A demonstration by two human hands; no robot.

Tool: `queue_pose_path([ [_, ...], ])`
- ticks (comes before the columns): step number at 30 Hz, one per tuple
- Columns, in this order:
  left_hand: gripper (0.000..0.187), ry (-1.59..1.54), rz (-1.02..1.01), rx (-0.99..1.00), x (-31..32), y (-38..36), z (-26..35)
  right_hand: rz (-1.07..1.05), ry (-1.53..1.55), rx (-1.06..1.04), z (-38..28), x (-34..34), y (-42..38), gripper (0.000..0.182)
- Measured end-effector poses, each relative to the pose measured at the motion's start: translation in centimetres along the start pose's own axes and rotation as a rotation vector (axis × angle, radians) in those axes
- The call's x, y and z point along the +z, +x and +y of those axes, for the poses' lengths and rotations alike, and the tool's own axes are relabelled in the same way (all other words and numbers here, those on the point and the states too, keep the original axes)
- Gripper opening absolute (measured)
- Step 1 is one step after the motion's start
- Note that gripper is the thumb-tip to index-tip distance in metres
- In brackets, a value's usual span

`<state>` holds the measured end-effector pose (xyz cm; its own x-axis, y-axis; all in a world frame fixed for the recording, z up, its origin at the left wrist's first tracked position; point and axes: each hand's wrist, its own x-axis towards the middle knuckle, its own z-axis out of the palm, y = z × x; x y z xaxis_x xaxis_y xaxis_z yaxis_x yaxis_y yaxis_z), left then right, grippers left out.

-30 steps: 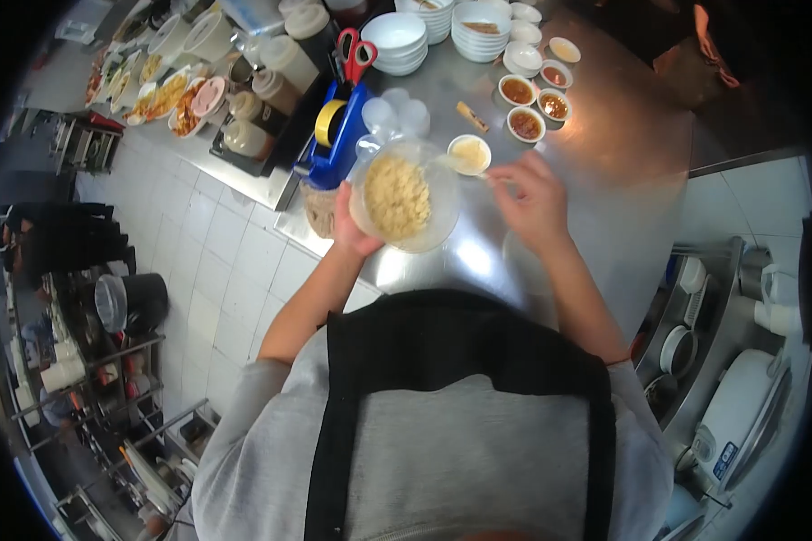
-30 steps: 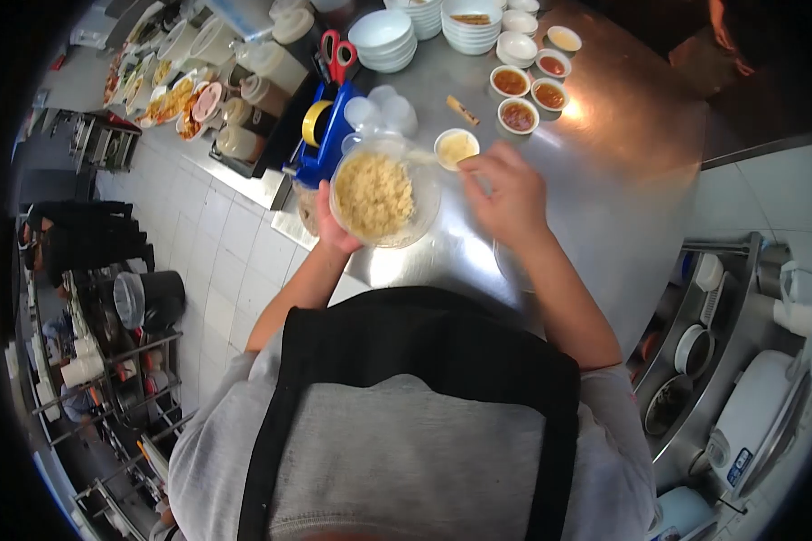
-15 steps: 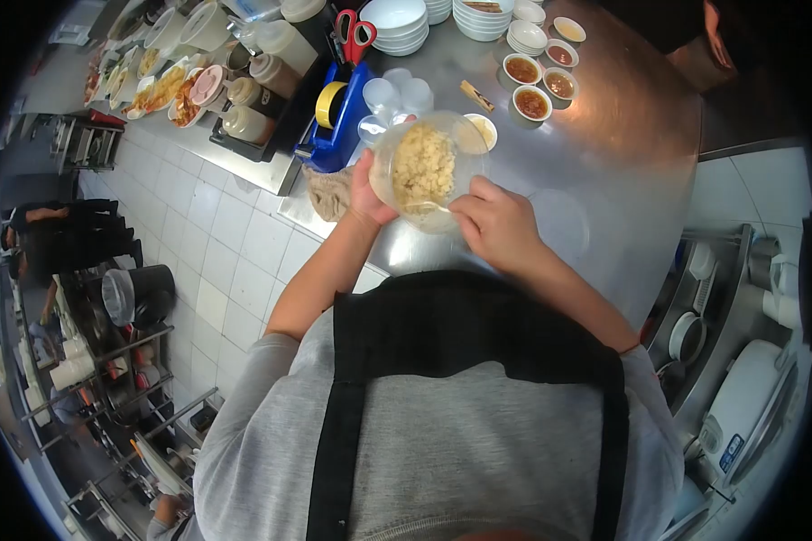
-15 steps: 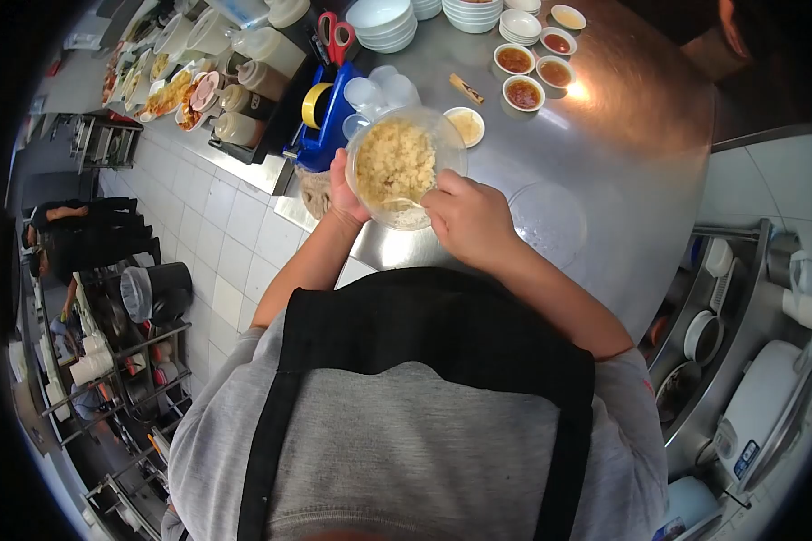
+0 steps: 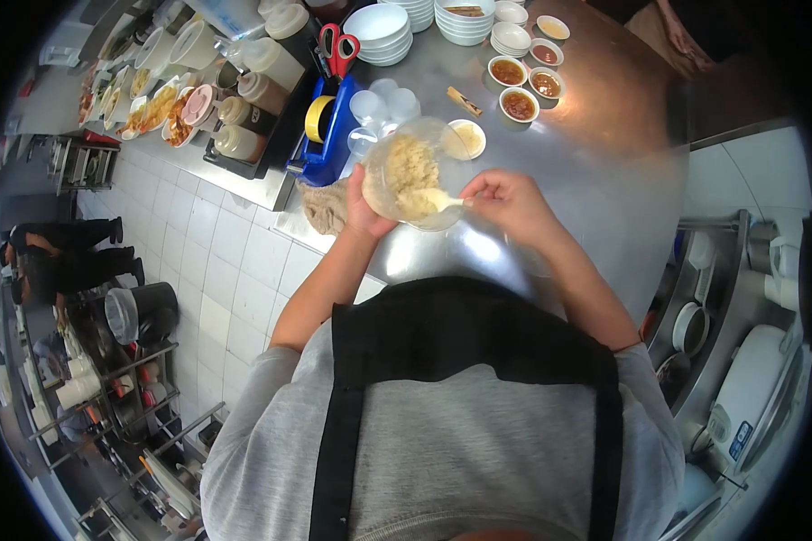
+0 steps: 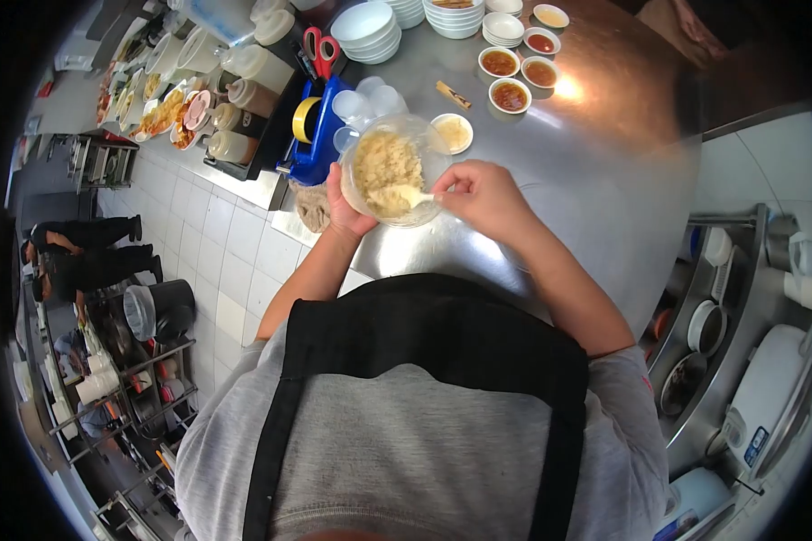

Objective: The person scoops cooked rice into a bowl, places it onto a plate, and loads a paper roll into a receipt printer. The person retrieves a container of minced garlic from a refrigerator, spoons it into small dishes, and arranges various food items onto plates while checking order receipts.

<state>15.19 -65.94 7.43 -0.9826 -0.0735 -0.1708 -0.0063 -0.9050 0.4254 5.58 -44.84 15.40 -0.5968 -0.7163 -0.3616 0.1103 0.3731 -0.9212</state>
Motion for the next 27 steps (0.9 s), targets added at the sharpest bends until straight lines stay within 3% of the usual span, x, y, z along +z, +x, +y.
queue_pose_path([
  [3, 0.082, -0.030, 0.016, -0.010, -0.1, -0.5, 0.3, 0.126, 0.139, -0.104, 0.1, -2.0, 0.7, 0.011],
  [9, 0.084, 0.010, 0.088, -0.011, -0.2, -0.7, 0.4, 0.602, -0.544, -0.408, 1.8, -3.7, 3.5, 0.009],
  [12, 0.081, -0.044, 0.069, -0.026, -0.5, -1.2, 0.5, 0.579, -0.786, -0.415, 5.3, -3.1, 6.3, 0.004],
  [18, 0.081, -0.100, 0.001, -0.046, -1.0, -2.3, 1.2, 0.595, -0.754, -0.439, 5.2, -2.8, 5.8, 0.005],
  [23, 0.082, -0.068, 0.117, -0.034, -0.7, -2.7, 1.2, 0.607, -0.758, -0.411, 5.6, -3.1, 5.4, 0.006],
  [27, 0.082, -0.071, 0.090, -0.021, -0.8, -2.4, 1.2, 0.646, -0.728, -0.396, 4.6, -3.0, 4.8, 0.005],
])
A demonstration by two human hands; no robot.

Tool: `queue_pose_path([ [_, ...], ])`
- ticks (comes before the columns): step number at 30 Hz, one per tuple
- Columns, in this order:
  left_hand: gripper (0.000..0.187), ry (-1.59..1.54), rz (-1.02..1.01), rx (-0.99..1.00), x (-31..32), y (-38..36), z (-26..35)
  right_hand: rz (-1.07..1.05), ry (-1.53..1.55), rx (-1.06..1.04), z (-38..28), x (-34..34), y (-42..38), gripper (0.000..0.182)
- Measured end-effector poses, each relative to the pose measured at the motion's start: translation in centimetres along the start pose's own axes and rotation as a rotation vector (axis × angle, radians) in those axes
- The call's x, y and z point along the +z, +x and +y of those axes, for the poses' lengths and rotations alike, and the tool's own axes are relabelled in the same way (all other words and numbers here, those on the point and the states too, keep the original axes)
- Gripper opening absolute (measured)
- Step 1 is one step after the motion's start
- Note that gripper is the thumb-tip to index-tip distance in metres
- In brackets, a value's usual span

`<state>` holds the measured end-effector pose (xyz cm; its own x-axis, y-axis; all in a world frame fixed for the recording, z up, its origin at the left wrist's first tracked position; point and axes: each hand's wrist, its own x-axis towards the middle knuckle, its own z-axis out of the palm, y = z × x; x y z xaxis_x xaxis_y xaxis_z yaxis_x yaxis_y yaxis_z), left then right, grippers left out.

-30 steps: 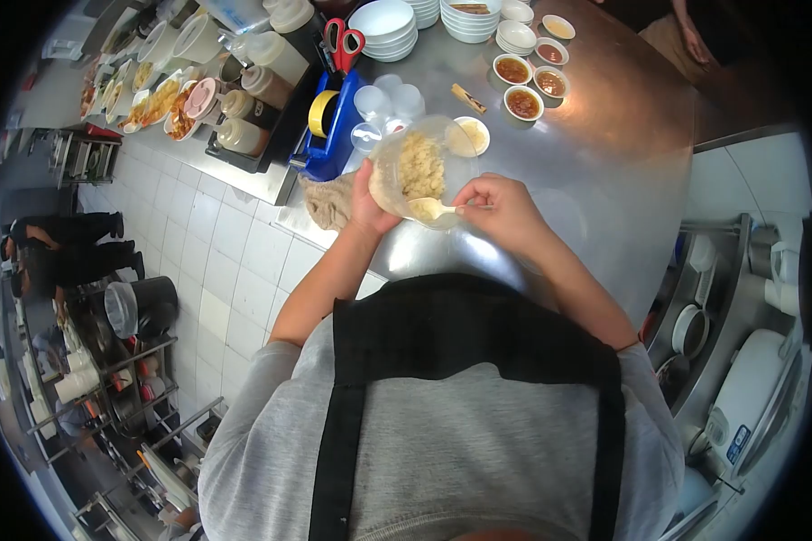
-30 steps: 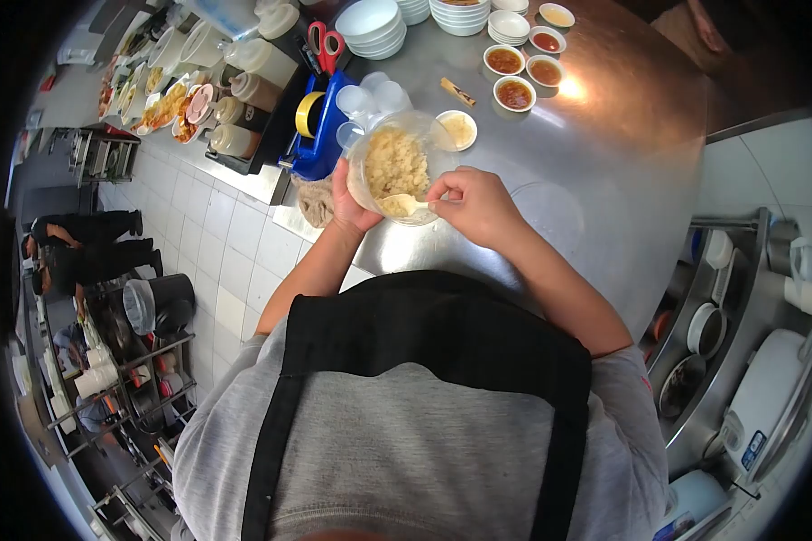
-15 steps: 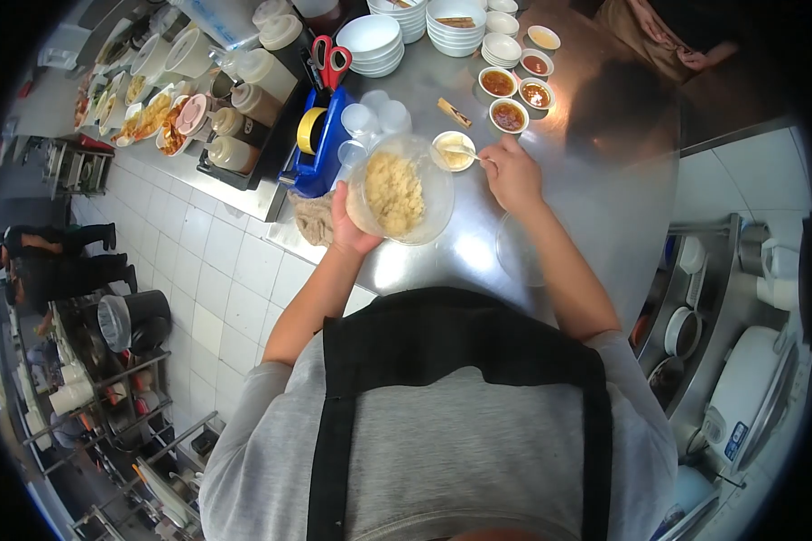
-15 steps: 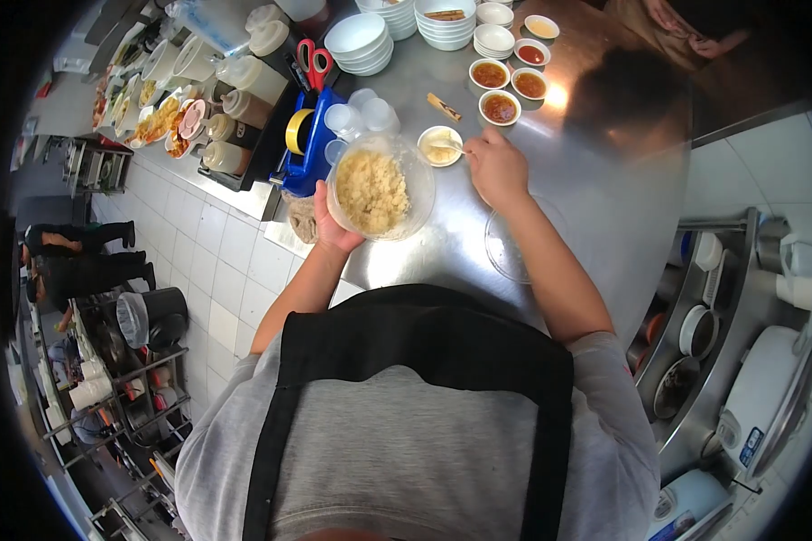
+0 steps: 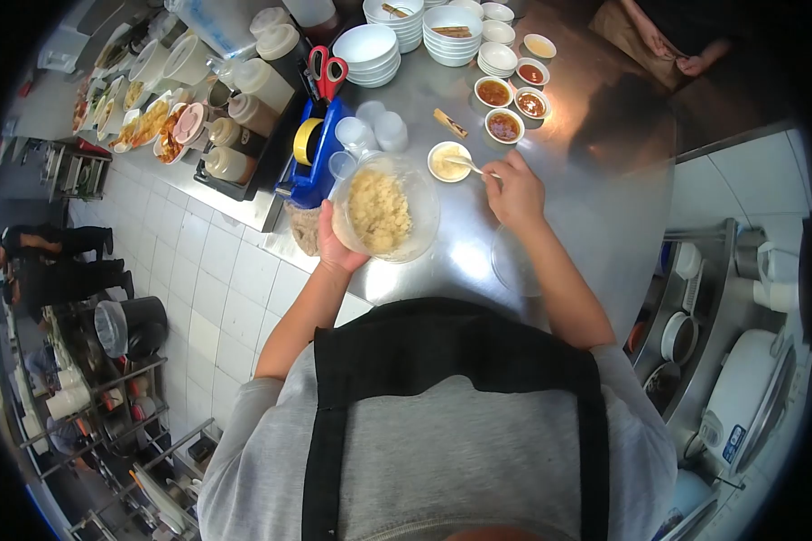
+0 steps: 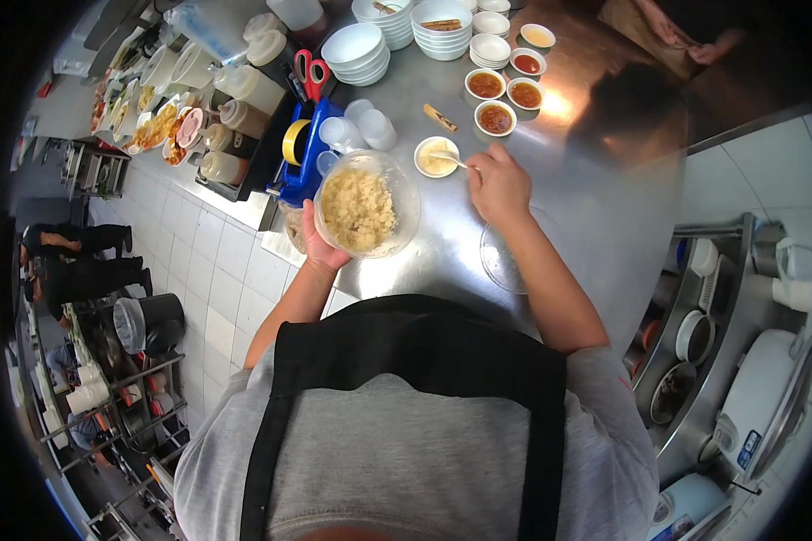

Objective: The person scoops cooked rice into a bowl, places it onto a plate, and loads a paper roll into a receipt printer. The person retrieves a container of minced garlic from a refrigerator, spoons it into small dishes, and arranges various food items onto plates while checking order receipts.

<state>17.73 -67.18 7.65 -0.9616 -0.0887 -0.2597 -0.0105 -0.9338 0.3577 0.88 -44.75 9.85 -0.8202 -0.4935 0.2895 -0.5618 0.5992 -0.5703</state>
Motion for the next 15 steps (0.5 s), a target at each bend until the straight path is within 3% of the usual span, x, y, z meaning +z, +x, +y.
queue_pose_path([
  [3, 0.082, 0.018, 0.001, -0.007, -0.3, 0.1, 0.0, -0.058, -0.034, 0.003, 0.5, 0.7, -0.2, 0.005],
  [15, 0.083, 0.027, 0.010, -0.007, 0.3, -0.1, -0.2, 0.038, 0.046, 0.005, -0.8, 0.2, -0.1, 0.002],
])
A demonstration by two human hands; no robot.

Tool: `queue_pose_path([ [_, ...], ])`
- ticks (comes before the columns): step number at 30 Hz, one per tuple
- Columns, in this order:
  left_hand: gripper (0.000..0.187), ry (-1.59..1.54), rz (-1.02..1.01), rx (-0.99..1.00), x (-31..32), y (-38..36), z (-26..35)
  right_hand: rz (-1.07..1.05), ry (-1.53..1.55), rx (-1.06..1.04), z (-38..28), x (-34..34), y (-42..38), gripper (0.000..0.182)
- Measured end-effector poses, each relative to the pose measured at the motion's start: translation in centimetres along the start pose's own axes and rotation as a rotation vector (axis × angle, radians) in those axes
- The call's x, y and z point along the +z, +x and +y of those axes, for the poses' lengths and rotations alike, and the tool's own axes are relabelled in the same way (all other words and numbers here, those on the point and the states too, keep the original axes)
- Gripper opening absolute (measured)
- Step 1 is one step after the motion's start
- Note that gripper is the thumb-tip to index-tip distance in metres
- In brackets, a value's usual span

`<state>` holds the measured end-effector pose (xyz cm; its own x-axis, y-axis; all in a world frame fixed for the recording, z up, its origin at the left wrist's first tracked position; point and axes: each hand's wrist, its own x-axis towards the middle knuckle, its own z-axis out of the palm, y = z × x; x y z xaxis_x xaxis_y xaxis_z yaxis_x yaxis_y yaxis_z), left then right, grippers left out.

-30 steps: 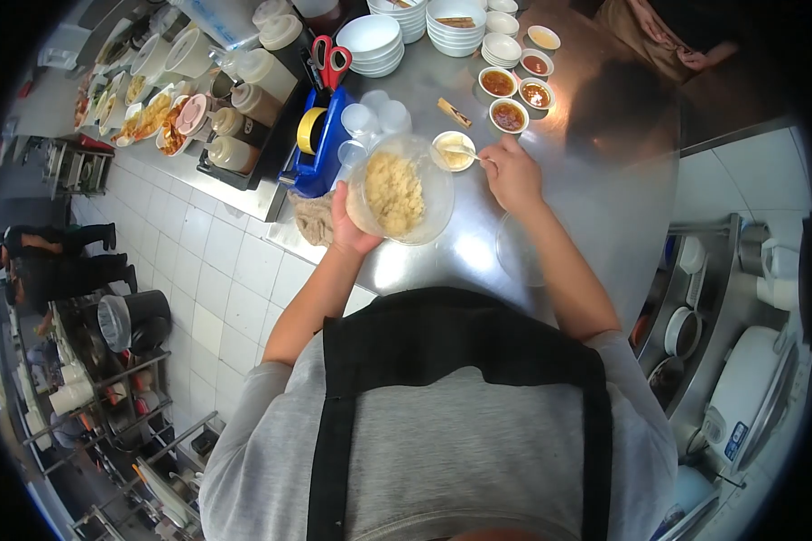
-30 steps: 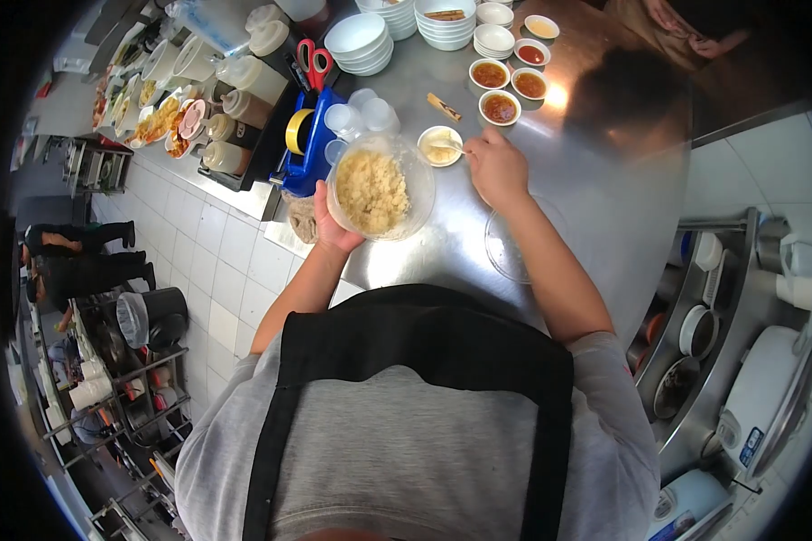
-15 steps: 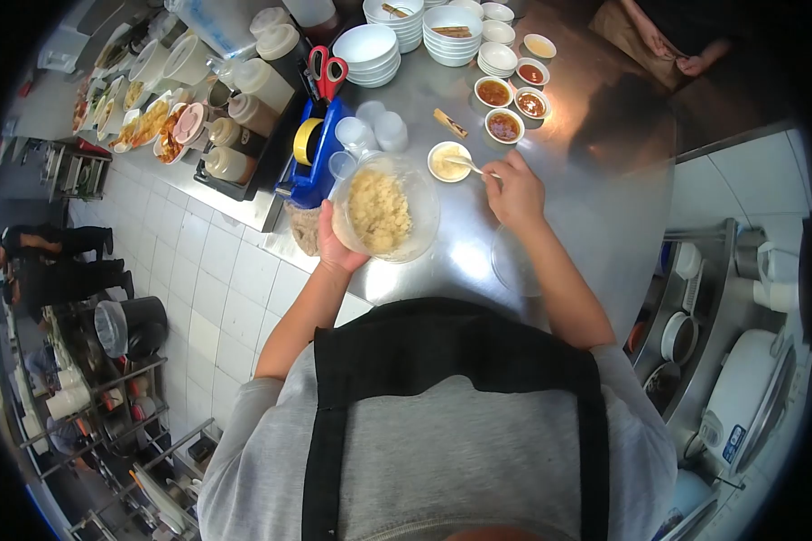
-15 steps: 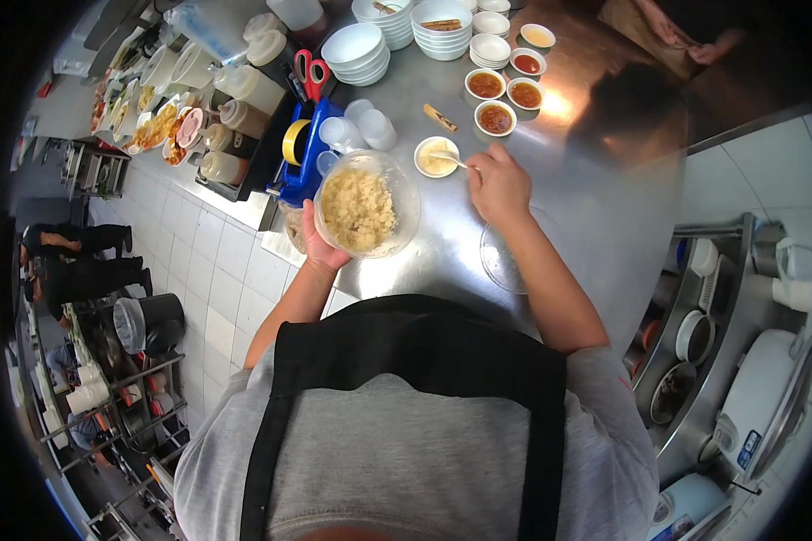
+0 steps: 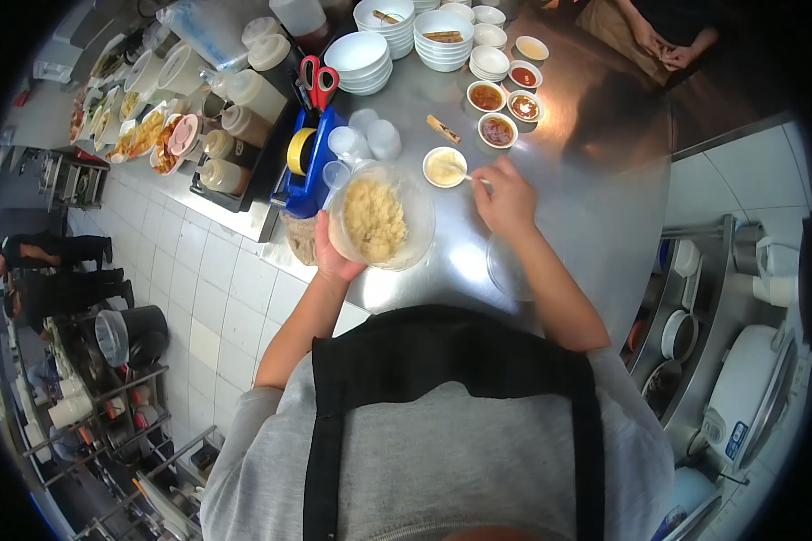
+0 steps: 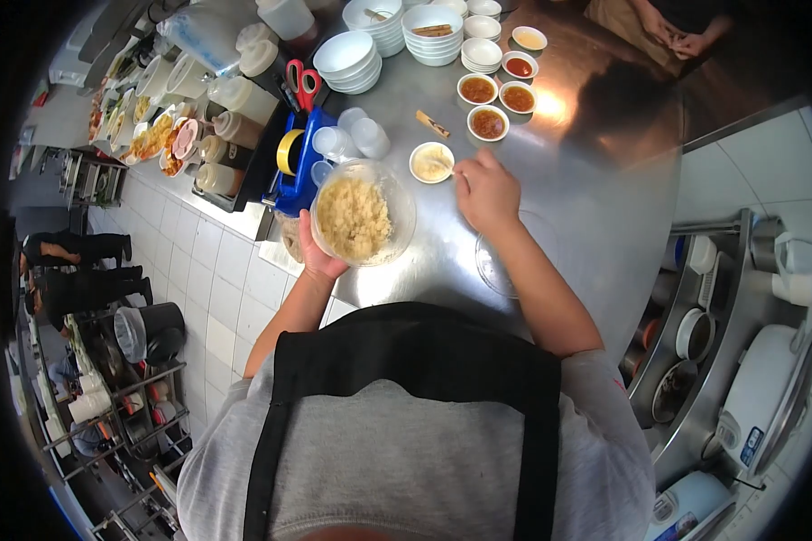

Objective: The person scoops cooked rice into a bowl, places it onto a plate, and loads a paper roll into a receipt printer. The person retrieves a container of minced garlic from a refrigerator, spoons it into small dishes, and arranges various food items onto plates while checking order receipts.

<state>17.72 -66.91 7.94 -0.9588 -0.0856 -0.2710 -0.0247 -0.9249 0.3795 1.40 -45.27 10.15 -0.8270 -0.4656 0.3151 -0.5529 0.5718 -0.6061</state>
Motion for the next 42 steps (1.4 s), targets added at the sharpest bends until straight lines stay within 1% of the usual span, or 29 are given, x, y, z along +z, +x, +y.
queue_pose_path([
  [3, 0.081, -0.002, 0.003, 0.011, -0.3, 0.2, -0.1, -0.060, -0.102, 0.002, 0.8, 0.1, -0.2, 0.002],
  [6, 0.082, -0.009, 0.050, 0.015, -1.3, 0.2, -0.1, 0.045, -0.071, -0.030, 0.2, 0.0, -0.3, 0.002],
  [7, 0.080, 0.044, 0.034, 0.022, -1.7, 0.2, -0.1, 0.045, -0.061, -0.013, 0.2, -0.1, -0.5, 0.002],
  [9, 0.079, 0.023, -0.037, 0.015, -1.3, 0.2, -0.3, 0.068, -0.053, 0.034, 0.2, -0.4, -0.5, 0.002],
  [10, 0.078, 0.010, -0.074, 0.017, -1.2, 0.1, -0.3, 0.101, 0.018, 0.026, -0.6, -1.4, -0.6, 0.004],
  [11, 0.078, 0.017, -0.061, 0.026, -1.2, -0.3, -0.3, 0.135, 0.089, 0.015, -1.9, -2.3, -1.1, 0.007],
  [13, 0.078, 0.029, -0.069, 0.008, -1.3, -0.1, -0.6, 0.163, 0.271, -0.151, -4.1, -2.6, -2.1, 0.014],
  [14, 0.077, 0.003, -0.077, -0.018, -0.6, 0.0, -1.1, 0.069, 0.256, -0.195, -5.0, -1.8, -2.9, 0.014],
  [15, 0.073, -0.134, -0.043, -0.046, -1.9, 0.2, -1.3, -0.086, 0.156, -0.304, -5.7, -0.7, -3.4, 0.013],
  [16, 0.069, -0.041, 0.019, -0.051, -2.4, -0.1, -1.8, -0.080, 0.123, -0.368, -6.9, -0.5, -4.2, 0.013],
  [17, 0.067, -0.126, -0.007, -0.094, -1.6, -0.8, -2.2, 0.088, 0.208, -0.428, -8.0, -0.6, -4.9, 0.014],
  [18, 0.069, -0.064, -0.008, -0.102, -0.2, -1.5, -2.9, 0.251, 0.291, -0.509, -8.2, -1.3, -5.4, 0.015],
  [19, 0.070, -0.002, -0.007, -0.094, 0.7, -2.0, -3.3, 0.306, 0.240, -0.423, -7.0, -2.2, -6.0, 0.015],
  [21, 0.071, 0.105, -0.294, -0.225, 0.5, -2.9, -2.9, 0.406, 0.180, -0.255, -3.4, -2.6, -7.6, 0.015],
  [22, 0.071, 0.155, -0.431, -0.283, 0.4, -3.4, -2.6, 0.443, 0.080, -0.038, 0.9, -1.0, -8.8, 0.017],
  [23, 0.071, 0.146, -0.381, -0.287, 0.2, -3.9, -2.6, 0.308, -0.208, 0.219, 4.0, -1.6, -10.3, 0.017],
  [24, 0.071, 0.147, -0.334, -0.287, -0.2, -4.3, -2.6, 0.322, -0.300, 0.399, 6.1, -2.8, -12.1, 0.019],
  [25, 0.070, 0.144, -0.294, -0.282, -0.3, -4.7, -2.8, 0.195, -0.364, 0.568, 7.8, -4.4, -13.8, 0.021],
  [26, 0.070, 0.143, -0.264, -0.277, -0.6, -5.2, -2.9, 0.280, -0.426, 0.630, 9.1, -5.4, -15.8, 0.026],
  [28, 0.070, 0.145, -0.233, -0.282, -0.9, -5.6, -3.4, 0.389, -0.453, 0.803, 10.1, -9.1, -19.2, 0.038],
  [30, 0.070, 0.142, -0.213, -0.290, -1.0, -5.8, -4.3, 0.538, -0.424, 0.957, 11.6, -12.2, -23.2, 0.052],
  [32, 0.070, 0.131, -0.202, -0.302, -0.8, -5.6, -5.7, 0.376, -0.422, 1.066, 12.2, -15.5, -26.1, 0.062],
  [34, 0.069, 0.105, -0.190, -0.315, -0.8, -5.1, -7.2, 0.391, -0.468, 1.158, 12.8, -16.6, -27.7, 0.064],
  [36, 0.069, 0.078, -0.186, -0.335, -0.5, -4.5, -8.8, 0.571, -0.279, 1.312, 16.5, -17.5, -30.4, 0.048],
  [38, 0.069, 0.065, -0.174, -0.348, 0.4, -4.4, -10.0, 0.777, 0.657, 1.265, 23.7, -18.0, -35.6, 0.023],
  [39, 0.065, 0.061, -0.156, -0.355, 1.6, -4.8, -10.7, 0.859, 0.746, 1.219, 25.2, -18.6, -37.8, 0.012],
  [40, 0.064, 0.062, -0.192, -0.398, 2.5, -4.9, -11.3, 0.964, 0.774, 1.265, 24.9, -20.4, -39.3, 0.013],
  [41, 0.062, 0.064, -0.218, -0.435, 3.0, -4.9, -11.7, 1.105, 0.808, 1.190, 27.0, -21.3, -41.5, 0.012],
  [42, 0.062, -0.107, -0.174, -0.492, 2.3, -4.4, -12.1, 1.239, 0.840, 1.100, 29.1, -22.3, -43.7, 0.010],
])
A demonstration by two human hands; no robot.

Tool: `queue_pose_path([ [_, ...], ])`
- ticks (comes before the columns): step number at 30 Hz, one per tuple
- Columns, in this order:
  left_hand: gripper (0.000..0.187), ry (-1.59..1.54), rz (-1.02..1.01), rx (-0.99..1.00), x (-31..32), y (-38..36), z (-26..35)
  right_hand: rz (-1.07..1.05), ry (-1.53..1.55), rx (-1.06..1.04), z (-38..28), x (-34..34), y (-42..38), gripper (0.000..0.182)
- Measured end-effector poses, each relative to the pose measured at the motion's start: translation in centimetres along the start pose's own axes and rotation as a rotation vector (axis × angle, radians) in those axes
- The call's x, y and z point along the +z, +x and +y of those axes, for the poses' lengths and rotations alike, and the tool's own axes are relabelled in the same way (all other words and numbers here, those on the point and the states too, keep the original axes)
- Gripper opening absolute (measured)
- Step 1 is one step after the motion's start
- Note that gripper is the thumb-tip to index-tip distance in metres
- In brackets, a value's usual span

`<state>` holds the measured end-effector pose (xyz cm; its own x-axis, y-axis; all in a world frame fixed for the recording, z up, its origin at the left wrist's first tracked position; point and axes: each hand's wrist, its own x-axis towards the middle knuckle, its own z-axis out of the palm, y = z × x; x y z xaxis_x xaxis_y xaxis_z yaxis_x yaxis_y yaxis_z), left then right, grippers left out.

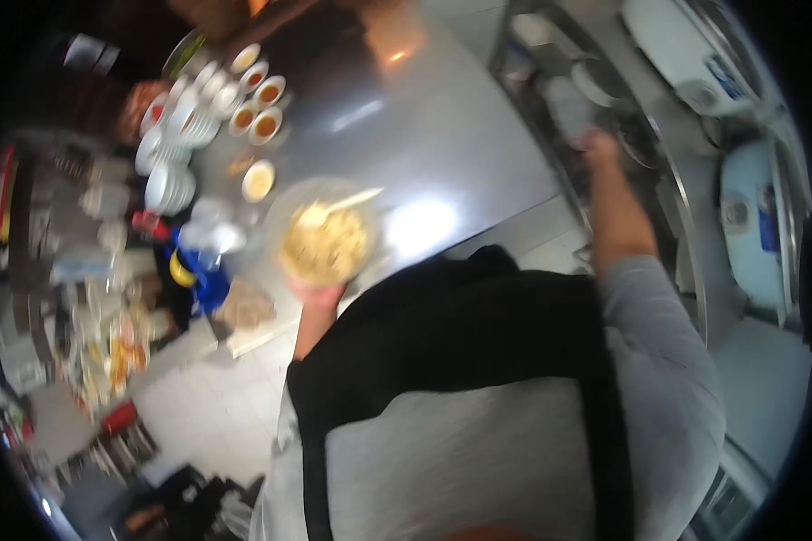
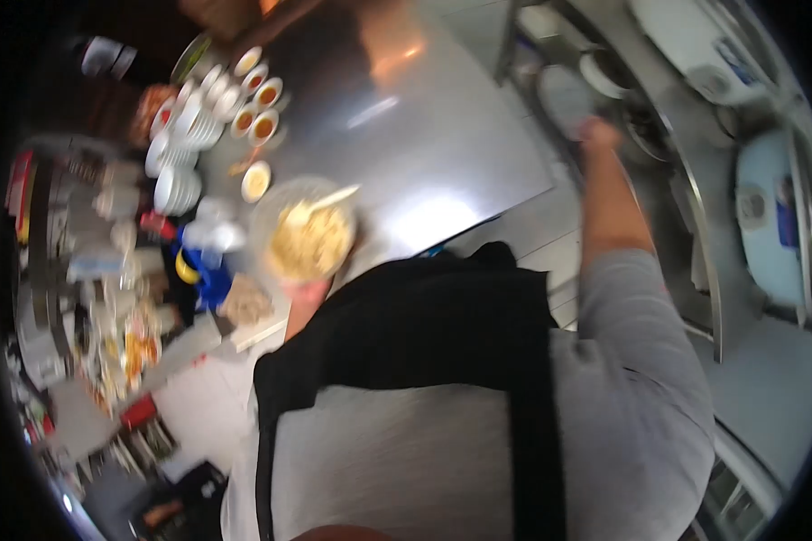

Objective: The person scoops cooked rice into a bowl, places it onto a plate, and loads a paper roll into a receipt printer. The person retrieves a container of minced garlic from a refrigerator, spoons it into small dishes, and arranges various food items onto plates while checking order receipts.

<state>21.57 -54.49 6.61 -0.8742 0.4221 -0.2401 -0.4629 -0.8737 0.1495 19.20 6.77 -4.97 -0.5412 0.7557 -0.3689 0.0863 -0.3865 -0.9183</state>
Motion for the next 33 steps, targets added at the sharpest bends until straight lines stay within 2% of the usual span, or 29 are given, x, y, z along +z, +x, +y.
queue_pose_path([
  [1, 0.066, 0.057, -0.042, 0.006, -1.2, 0.3, 0.0, 0.035, 0.118, -0.066, 0.1, -2.2, 2.2, 0.010],
  [2, 0.069, 0.063, 0.028, 0.020, -0.4, 0.7, -0.4, -0.169, 0.051, -0.193, -0.7, -3.1, 4.4, 0.011],
  [4, 0.070, 0.060, 0.067, 0.037, 2.3, 1.3, -1.1, -0.189, 0.074, -0.164, -6.7, 3.3, -3.2, 0.015],
  [6, 0.069, 0.067, 0.026, 0.013, 4.2, 1.7, -1.6, -0.306, -0.044, -0.308, -9.8, 9.7, -14.4, 0.018],
  [8, 0.074, 0.095, -0.062, -0.040, 3.9, 2.0, -1.4, -0.538, -0.229, -0.574, -7.5, 12.6, -19.7, 0.019],
  [9, 0.075, 0.110, -0.064, -0.059, 4.1, 2.2, -1.3, -0.480, -0.357, -0.773, -7.2, 14.8, -25.0, 0.015],
  [10, 0.075, 0.126, -0.065, -0.081, 4.3, 2.4, -1.2, -0.445, -0.402, -0.812, -6.6, 16.7, -30.1, 0.013],
  [12, 0.077, 0.132, -0.091, -0.115, 4.8, 2.7, -0.9, -0.614, -0.448, -1.076, -5.0, 18.1, -37.0, 0.012],
  [14, 0.077, 0.134, -0.111, -0.154, 5.2, 2.6, 0.0, -0.607, -0.431, -1.203, -4.5, 19.7, -43.5, 0.011],
  [17, 0.074, 0.186, -0.146, -0.205, 4.6, 1.5, 2.4, -0.627, -0.388, -1.284, -3.3, 21.7, -46.9, 0.013],
  [20, 0.070, 0.189, -0.235, -0.253, 3.9, 0.8, 4.0, -0.716, -0.595, -1.487, -2.1, 23.6, -50.0, 0.017],
  [24, 0.061, 0.237, -0.210, -0.276, 0.7, 0.5, 6.6, -0.783, -0.691, -1.400, 0.6, 24.6, -51.5, 0.016],
  [25, 0.058, 0.260, -0.198, -0.289, -0.6, 1.0, 7.1, -0.772, -0.718, -1.440, 1.6, 24.5, -51.5, 0.015],
  [28, 0.046, 0.564, -0.003, -0.218, -3.6, 2.6, 7.9, -0.809, -0.872, -1.381, 5.1, 24.0, -51.0, 0.015],
  [29, 0.043, 0.692, 0.005, -0.210, -4.9, 2.7, 8.5, -0.807, -0.874, -1.414, 5.5, 24.2, -51.3, 0.016],
  [31, 0.038, 0.941, 0.000, -0.182, -6.3, 3.5, 10.2, -0.835, -0.852, -1.346, 5.7, 24.6, -51.6, 0.017],
  [32, 0.038, 1.118, 0.025, -0.050, -5.8, 3.4, 11.1, -0.847, -0.838, -1.318, 5.5, 24.7, -51.3, 0.017],
  [33, 0.038, 1.293, 0.046, 0.089, -5.2, 3.5, 12.1, -0.769, -0.817, -1.287, 5.3, 24.8, -50.8, 0.018],
])
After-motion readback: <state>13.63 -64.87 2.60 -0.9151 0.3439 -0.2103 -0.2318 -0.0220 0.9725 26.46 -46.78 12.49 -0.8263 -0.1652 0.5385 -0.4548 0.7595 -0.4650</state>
